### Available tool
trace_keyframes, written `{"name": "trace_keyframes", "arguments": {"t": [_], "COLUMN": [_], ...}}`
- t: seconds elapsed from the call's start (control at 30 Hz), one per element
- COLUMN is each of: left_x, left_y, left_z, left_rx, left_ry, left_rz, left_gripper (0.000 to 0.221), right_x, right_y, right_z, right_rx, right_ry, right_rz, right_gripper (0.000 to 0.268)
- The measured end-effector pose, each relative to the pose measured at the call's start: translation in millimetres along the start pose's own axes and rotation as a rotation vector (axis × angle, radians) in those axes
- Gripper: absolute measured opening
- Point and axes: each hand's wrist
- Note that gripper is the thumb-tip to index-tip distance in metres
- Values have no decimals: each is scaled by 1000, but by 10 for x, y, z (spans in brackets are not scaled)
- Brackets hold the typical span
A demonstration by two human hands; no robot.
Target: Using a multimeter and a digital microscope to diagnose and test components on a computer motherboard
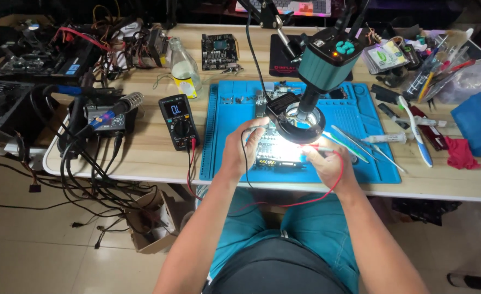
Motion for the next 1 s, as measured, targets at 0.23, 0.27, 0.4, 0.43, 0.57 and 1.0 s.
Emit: {"name": "trace_keyframes", "arguments": {"t": [0.23,0.27,0.4,0.43,0.57,1.0], "left_x": [28,43,-10,-10,19,-5], "left_y": [12,4,-17,-14,26,45], "left_z": [-82,-106,7,41,197,239], "left_rx": [23,28,-37,-51,-93,-57], "left_ry": [52,59,90,88,66,86], "left_rz": [-128,-148,-143,-152,-164,-214], "left_gripper": [23,20,15,13,11,14], "right_x": [-20,-22,-3,-1,1,54], "right_y": [-60,-55,-63,-59,-41,-11], "right_z": [85,117,122,150,65,-51], "right_rx": [-18,-30,-23,-25,-43,-66], "right_ry": [41,45,45,33,16,37], "right_rz": [58,58,51,43,37,39], "right_gripper": [26,28,27,27,27,25]}}
Point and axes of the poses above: each hand's wrist, its own x-axis towards the middle knuckle, its own y-axis out of the back of the hand, z = x × y, and after that the axes turned 4 degrees about y, right-handed
